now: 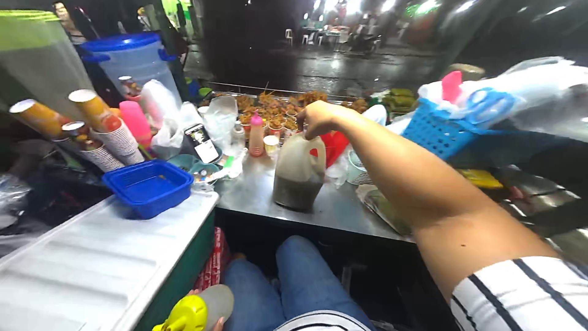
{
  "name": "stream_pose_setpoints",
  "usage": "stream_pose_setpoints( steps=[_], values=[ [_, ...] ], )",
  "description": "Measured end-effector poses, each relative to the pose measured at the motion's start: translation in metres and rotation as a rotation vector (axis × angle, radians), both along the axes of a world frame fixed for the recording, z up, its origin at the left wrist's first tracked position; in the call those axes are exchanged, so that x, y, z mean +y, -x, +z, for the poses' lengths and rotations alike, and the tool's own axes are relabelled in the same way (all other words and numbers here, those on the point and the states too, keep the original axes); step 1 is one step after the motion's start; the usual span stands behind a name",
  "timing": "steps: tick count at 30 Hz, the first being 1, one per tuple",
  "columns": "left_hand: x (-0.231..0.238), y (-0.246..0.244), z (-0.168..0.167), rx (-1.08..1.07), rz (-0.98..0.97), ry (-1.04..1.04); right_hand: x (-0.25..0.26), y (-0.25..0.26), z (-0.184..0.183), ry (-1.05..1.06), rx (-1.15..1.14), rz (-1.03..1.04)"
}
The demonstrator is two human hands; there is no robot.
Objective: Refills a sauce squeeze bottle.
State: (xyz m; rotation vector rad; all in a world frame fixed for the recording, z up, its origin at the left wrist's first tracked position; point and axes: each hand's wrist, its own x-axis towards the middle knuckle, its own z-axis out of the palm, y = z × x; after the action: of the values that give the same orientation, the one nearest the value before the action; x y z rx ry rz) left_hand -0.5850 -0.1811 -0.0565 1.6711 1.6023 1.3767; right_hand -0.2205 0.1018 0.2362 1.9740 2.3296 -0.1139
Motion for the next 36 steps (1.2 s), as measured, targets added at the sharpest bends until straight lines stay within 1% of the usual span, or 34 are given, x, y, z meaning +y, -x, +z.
stream_pose_setpoints(
  steps=[2, 4, 7, 9, 10, 11, 13, 14, 16, 19, 21, 23, 24, 25, 27, 28, 29, 31, 32, 33, 34, 36],
  values=[
    [0.001, -0.004, -0.001, -0.02, -0.001, 0.024, 0.007, -0.003, -0.011, -0.118, -0.011, 0.073],
    [0.004, -0.008, -0.003, -0.045, -0.035, 0.021, 0.004, -0.006, -0.018, -0.273, 0.037, 0.084],
    [0.016, -0.01, -0.015, -0.12, -0.117, 0.035, -0.018, -0.024, -0.021, -0.587, 0.252, 0.063],
    [0.024, -0.014, -0.014, -0.103, -0.128, 0.035, -0.036, -0.052, -0.037, -0.755, 0.403, -0.078],
    [0.027, -0.018, -0.012, -0.082, -0.094, 0.047, -0.045, -0.067, -0.054, -0.779, 0.469, -0.2],
    [0.028, -0.022, -0.01, -0.061, -0.047, 0.058, -0.054, -0.084, -0.079, -0.76, 0.528, -0.335],
    [0.031, -0.029, -0.008, -0.058, 0.024, 0.083, -0.064, -0.117, -0.146, -0.596, 0.598, -0.562],
    [0.033, -0.032, -0.007, -0.098, 0.03, 0.11, -0.067, -0.129, -0.18, -0.484, 0.599, -0.637],
    [0.037, -0.039, -0.002, -0.227, 0.001, 0.15, -0.08, -0.137, -0.238, -0.321, 0.563, -0.714],
    [0.045, -0.053, 0.007, -0.381, -0.08, 0.145, -0.097, -0.138, -0.296, -0.135, 0.521, -0.778],
    [0.051, -0.061, 0.01, -0.389, -0.122, 0.106, -0.1, -0.143, -0.315, -0.083, 0.52, -0.799],
    [0.058, -0.068, 0.011, -0.406, -0.174, 0.083, -0.101, -0.143, -0.314, -0.099, 0.52, -0.791],
    [0.061, -0.072, 0.014, -0.406, -0.203, 0.092, -0.103, -0.14, -0.307, -0.149, 0.536, -0.762],
    [0.063, -0.077, 0.018, -0.394, -0.222, 0.111, -0.107, -0.133, -0.298, -0.257, 0.587, -0.693],
    [0.068, -0.087, 0.022, -0.347, -0.279, 0.146, -0.118, -0.104, -0.276, -0.495, 0.78, -0.451],
    [0.071, -0.093, 0.022, -0.304, -0.308, 0.145, -0.126, -0.082, -0.265, -0.548, 0.92, -0.305],
    [0.075, -0.101, 0.02, -0.241, -0.342, 0.126, -0.137, -0.056, -0.255, -0.521, 1.103, -0.16],
    [0.084, -0.118, 0.02, -0.029, -0.399, 0.043, -0.154, -0.009, -0.244, -0.239, 1.505, 0.12],
    [0.088, -0.126, 0.019, 0.094, -0.421, -0.036, -0.162, 0.01, -0.242, -0.099, 1.637, 0.183],
    [0.092, -0.133, 0.017, 0.189, -0.433, -0.118, -0.169, 0.026, -0.242, -0.023, 1.73, 0.167],
    [0.095, -0.138, 0.017, 0.251, -0.427, -0.177, -0.171, 0.038, -0.241, -0.016, 1.783, 0.1],
    [0.099, -0.14, 0.014, 0.356, -0.371, -0.214, -0.168, 0.047, -0.243, -0.092, 1.859, -0.001]
  ],
)
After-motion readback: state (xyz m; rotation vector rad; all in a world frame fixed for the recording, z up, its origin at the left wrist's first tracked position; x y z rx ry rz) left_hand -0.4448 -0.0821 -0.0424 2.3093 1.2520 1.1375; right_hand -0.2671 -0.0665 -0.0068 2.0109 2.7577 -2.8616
